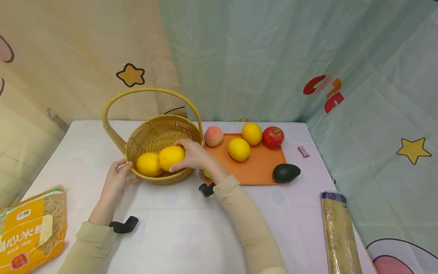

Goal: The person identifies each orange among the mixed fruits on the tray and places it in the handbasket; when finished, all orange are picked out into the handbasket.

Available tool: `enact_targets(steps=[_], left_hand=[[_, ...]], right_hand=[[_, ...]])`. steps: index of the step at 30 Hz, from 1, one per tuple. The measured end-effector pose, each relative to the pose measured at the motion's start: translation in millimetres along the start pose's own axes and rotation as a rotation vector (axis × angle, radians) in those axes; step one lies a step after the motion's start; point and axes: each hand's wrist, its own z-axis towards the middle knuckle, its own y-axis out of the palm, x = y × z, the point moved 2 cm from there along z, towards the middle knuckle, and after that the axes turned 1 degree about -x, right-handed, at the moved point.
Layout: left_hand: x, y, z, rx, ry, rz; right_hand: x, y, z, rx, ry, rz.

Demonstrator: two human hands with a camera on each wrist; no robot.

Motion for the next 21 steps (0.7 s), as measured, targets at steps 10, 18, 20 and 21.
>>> enact_targets(steps=[10, 18, 20, 21], left_hand=[[-0.2, -0.1, -0.1, 0.029, -0.017, 0.013], [-0.9, 0.6, -0.2, 0.029, -0.023, -0.018], [-1.4, 1.5, -0.7, 0.025, -0.025, -0.030], [-1.8, 1.9, -1.0, 0.024, -0.025, -0.033]], right_hand=[[-4.2, 8.5, 1.4, -0.017, 0.078, -0.069], [-12.0, 25.7, 7.7, -0.001, 0.149, -0.219], [-14.2, 30.6, 8.2, -0.001, 0.165, -0.251], [-15.2, 32.8, 8.3, -0.002, 0.174, -0.266]])
